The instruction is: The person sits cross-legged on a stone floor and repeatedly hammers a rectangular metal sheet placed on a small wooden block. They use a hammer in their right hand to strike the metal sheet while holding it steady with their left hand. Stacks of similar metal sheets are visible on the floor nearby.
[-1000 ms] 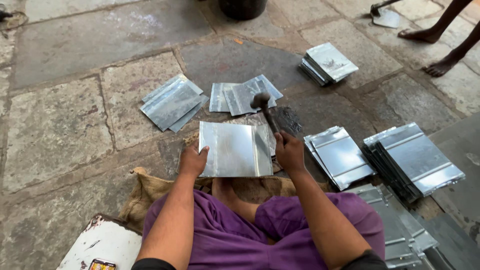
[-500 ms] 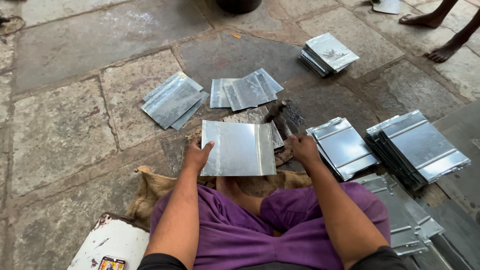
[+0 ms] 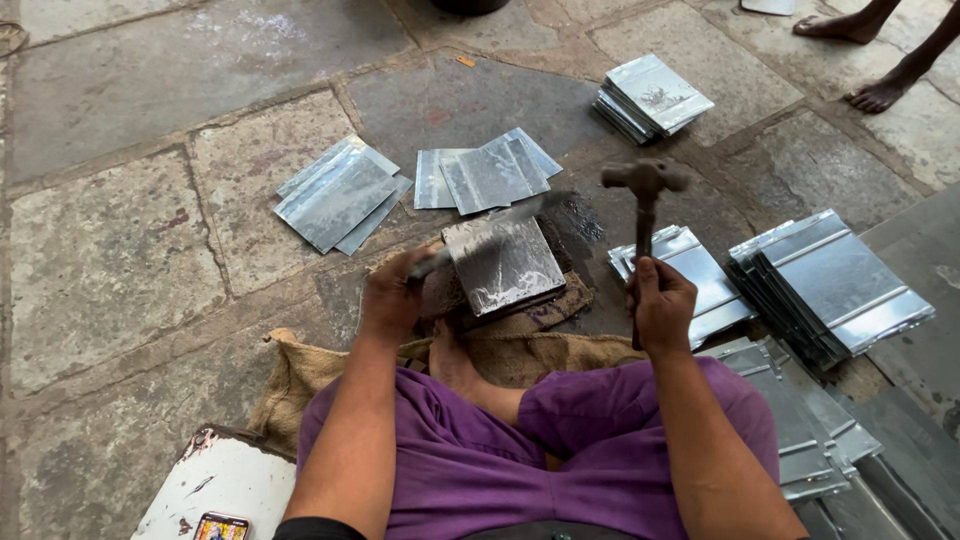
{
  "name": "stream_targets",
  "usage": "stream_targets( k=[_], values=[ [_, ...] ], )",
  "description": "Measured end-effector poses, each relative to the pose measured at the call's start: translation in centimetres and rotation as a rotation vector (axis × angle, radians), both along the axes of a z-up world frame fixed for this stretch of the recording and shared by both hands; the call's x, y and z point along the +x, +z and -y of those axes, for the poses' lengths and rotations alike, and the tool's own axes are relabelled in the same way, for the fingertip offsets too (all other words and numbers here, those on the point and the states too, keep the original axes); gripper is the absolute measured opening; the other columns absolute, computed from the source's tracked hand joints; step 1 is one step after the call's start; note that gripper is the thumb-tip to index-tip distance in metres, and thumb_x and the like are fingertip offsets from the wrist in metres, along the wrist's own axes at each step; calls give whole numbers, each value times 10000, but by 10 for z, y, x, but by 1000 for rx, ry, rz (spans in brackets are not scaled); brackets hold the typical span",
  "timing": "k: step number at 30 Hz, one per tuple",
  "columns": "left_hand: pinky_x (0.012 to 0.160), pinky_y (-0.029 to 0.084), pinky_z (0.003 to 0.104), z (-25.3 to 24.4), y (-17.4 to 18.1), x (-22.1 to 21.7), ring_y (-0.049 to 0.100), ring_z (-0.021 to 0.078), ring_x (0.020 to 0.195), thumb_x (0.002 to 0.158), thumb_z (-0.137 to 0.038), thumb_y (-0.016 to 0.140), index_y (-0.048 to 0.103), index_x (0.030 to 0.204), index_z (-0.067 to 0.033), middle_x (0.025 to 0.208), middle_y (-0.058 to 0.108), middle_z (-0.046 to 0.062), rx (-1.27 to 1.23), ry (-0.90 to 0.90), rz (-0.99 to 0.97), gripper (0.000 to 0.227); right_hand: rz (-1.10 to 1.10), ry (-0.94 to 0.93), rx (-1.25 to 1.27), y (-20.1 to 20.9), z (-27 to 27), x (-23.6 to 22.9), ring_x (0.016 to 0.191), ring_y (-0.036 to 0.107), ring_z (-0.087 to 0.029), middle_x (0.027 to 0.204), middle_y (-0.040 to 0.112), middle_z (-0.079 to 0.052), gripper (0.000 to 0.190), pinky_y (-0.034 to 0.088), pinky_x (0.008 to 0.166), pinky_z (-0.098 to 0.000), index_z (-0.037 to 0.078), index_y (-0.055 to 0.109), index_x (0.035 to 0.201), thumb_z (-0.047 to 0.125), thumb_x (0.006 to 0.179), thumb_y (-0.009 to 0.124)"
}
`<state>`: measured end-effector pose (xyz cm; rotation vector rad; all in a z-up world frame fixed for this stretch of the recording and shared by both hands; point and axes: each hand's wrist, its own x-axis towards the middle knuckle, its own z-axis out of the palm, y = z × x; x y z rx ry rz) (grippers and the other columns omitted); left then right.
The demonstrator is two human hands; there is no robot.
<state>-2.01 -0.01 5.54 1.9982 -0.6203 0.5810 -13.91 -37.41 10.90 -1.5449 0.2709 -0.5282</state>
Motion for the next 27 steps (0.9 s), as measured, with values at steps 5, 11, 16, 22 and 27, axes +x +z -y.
stream_targets(
  k=[5,11,16,22,27],
  values=[
    [955,539,533,2,-9,16,564,354,1280,705,-145,693,636,1407,-355,1440,589,41,881,409,-35,735,-12,55,38,-12,5,-2,494,505,-81,686,602,-18,311,399,434,-255,-39,688,1022,264,1050,627],
    [956,546,458,-6,-40,27,696,342,1130,988,-451,599,652,1292,-80,1288,686,151,219,492,-905,483,-162,41,64,-27,-10,-3,453,470,-87,617,550,-13,279,369,405,-270,-58,697,1031,219,1002,688],
    [923,568,453,10,-58,24,715,359,1021,800,-585,799,636,1149,17,1101,720,229,233,504,-962,715,-154,81,11,-17,-23,-3,462,490,-83,590,542,-8,297,407,424,-268,-57,691,1107,215,989,694],
    [945,526,488,2,-120,62,672,451,1101,890,-565,736,539,1284,57,1202,681,293,-75,680,-730,762,-7,89,-175,14,-43,-19,551,497,-52,696,594,4,330,375,451,-228,-52,679,1240,162,989,688],
    [932,524,499,3,-104,60,635,494,1118,705,-683,866,424,1342,111,1218,625,357,-114,731,-657,1110,416,-6,-277,64,-50,-36,693,550,-60,839,619,-5,290,459,596,-232,-28,635,1327,128,1087,679]
  ],
)
